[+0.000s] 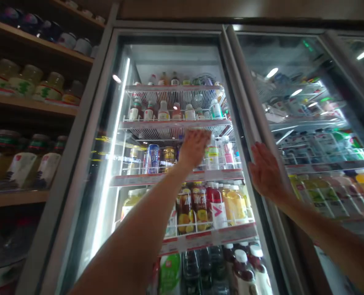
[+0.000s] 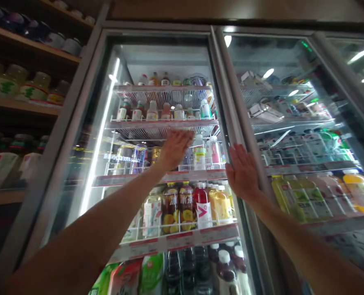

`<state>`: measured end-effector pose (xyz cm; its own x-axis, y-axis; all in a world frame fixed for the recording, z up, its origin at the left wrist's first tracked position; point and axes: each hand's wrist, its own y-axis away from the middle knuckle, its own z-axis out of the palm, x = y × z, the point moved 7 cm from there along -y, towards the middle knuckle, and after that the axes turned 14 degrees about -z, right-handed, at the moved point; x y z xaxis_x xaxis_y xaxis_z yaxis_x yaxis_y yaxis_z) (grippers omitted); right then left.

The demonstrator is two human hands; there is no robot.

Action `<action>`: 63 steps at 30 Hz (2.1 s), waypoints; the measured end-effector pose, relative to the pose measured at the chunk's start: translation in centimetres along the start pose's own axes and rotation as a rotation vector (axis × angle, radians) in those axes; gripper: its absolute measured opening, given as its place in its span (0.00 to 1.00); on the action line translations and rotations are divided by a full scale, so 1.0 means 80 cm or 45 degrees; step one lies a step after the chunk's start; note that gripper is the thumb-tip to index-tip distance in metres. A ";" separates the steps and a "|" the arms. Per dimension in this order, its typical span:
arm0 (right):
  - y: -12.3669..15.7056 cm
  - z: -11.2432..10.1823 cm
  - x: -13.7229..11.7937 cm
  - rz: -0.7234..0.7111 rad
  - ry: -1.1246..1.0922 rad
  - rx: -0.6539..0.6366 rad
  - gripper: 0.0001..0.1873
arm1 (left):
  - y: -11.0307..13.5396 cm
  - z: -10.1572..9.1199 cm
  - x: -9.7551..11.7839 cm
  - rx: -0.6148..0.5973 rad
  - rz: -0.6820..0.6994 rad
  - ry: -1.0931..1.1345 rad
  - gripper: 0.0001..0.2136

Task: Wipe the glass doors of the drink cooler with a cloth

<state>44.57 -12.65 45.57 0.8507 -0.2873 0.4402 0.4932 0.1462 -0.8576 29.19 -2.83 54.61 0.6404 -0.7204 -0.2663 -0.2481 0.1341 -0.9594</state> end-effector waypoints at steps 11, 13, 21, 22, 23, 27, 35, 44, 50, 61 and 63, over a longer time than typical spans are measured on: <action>0.038 -0.065 0.017 -0.007 -0.122 0.092 0.27 | 0.172 0.064 0.182 -0.248 1.033 0.124 0.17; 0.043 -0.073 0.021 0.004 -0.127 0.076 0.27 | 0.179 0.058 0.179 -0.295 1.128 0.140 0.18; 0.092 -0.063 -0.015 0.027 -0.132 -0.068 0.30 | 0.222 0.036 0.135 -0.303 0.748 0.106 0.22; 0.102 -0.058 -0.027 0.011 -0.139 -0.111 0.30 | 0.259 0.032 0.138 -0.345 0.881 0.156 0.21; 0.110 -0.053 -0.040 -0.012 -0.153 -0.153 0.31 | 0.288 0.028 0.137 -0.383 0.969 0.178 0.21; 0.126 -0.039 -0.082 -0.104 -0.217 -0.246 0.33 | 0.296 0.014 0.085 -0.285 0.590 0.056 0.21; 0.141 -0.028 -0.133 -0.118 -0.309 -0.305 0.35 | 0.444 -0.004 0.095 -0.544 0.936 0.199 0.20; 0.181 -0.050 -0.184 -0.172 -0.390 -0.350 0.37 | 0.411 -0.023 0.028 -0.329 0.498 0.064 0.19; 0.199 -0.048 -0.244 -0.261 -0.531 -0.424 0.36 | 0.463 -0.055 -0.012 -0.397 0.626 0.060 0.17; 0.181 -0.039 -0.329 -0.306 -0.691 -0.400 0.32 | 0.479 -0.097 -0.091 -0.312 0.364 -0.142 0.18; 0.175 -0.036 -0.330 -0.268 -0.677 -0.381 0.32 | 0.461 -0.105 -0.114 -0.128 0.080 -0.232 0.19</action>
<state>28.46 -5.78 21.18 0.7531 0.2387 0.6130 0.6527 -0.1546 -0.7417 8.11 2.94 22.44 0.7398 -0.5769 -0.3463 -0.3571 0.0995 -0.9288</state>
